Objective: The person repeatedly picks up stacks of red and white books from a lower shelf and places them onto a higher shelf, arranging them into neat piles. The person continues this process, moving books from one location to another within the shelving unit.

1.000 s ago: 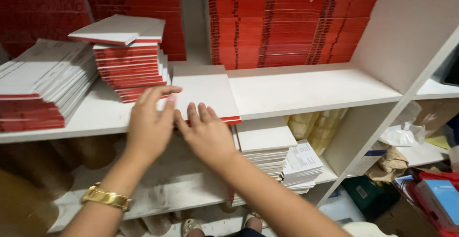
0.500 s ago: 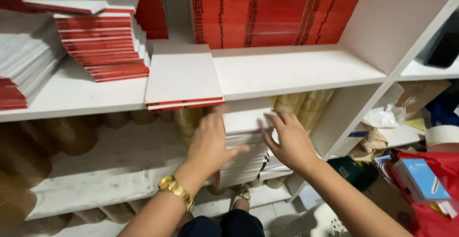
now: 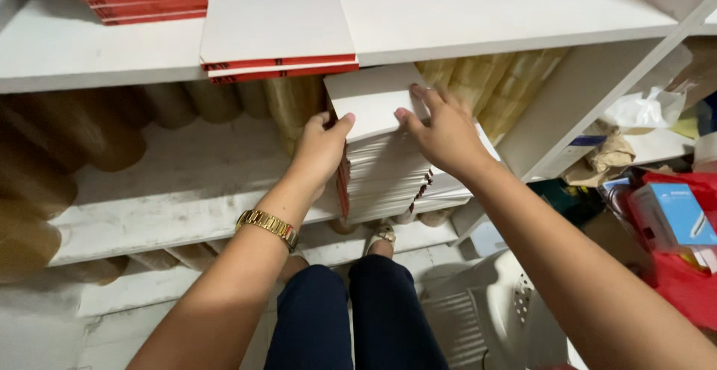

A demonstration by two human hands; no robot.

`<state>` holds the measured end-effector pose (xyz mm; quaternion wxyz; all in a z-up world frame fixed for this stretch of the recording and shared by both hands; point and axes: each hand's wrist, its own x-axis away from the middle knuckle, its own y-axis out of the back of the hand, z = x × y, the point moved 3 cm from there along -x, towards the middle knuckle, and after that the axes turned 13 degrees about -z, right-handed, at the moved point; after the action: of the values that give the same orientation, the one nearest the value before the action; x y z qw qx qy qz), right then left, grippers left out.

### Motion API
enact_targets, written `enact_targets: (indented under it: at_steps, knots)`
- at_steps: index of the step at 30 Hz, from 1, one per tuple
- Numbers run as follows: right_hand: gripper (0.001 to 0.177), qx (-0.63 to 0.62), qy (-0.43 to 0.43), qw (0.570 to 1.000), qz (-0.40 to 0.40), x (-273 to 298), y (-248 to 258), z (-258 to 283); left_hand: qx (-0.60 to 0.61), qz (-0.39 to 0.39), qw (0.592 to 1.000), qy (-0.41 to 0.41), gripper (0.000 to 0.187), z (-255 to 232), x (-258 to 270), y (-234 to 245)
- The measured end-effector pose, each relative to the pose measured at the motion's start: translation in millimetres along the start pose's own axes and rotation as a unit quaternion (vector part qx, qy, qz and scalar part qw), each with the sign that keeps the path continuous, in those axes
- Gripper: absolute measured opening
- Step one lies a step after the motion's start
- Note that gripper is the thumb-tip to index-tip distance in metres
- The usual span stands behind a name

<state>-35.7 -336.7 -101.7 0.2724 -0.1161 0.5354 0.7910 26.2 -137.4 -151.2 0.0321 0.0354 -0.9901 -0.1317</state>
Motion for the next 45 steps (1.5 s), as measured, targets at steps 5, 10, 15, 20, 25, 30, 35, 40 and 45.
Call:
enact_targets:
  at_steps: [5, 10, 15, 20, 25, 30, 35, 40, 45]
  knots:
    - [0.048, 0.086, 0.162, 0.98, -0.078, 20, 1, 43, -0.038, -0.055, 0.997, -0.044, 0.063, -1, -3, -5]
    - [0.099, 0.073, 0.192, 0.974, 0.092, 45, 5, 86, 0.12, -0.058, 0.991, 0.017, 0.062, -21, 29, -1]
    - [0.059, 0.153, 0.257, 0.954, -0.007, 48, 13, 76, 0.152, -0.036, 0.986, 0.054, 0.034, -28, 43, -2]
    - [0.032, 0.058, 0.192, 0.978, 0.051, 33, 121, 90, 0.188, 0.137, 0.965, 0.12, 0.082, -116, 133, 23]
    - [0.032, -0.007, 0.167, 0.986, 0.01, -14, 209, 47, 0.111, 0.249, 0.957, 0.097, 0.106, -175, 152, 11]
    - [0.035, -0.027, 0.381, 0.895, -0.232, -42, 243, -4, -0.006, 0.149, 0.986, -0.077, 0.085, -225, 115, -14]
    - [0.039, -0.028, 0.319, 0.922, -0.22, -64, 174, -106, -0.112, 0.124, 0.939, -0.301, 0.061, -193, 58, -93]
    - [0.043, 0.075, 0.198, 0.968, -0.136, -64, 154, -130, -0.257, 0.112, 0.848, -0.45, 0.053, -183, 41, -141]
    - [0.056, 0.091, 0.145, 0.985, -0.022, -74, 164, -98, -0.285, 0.145, 0.829, -0.459, 0.048, -200, 9, -182]
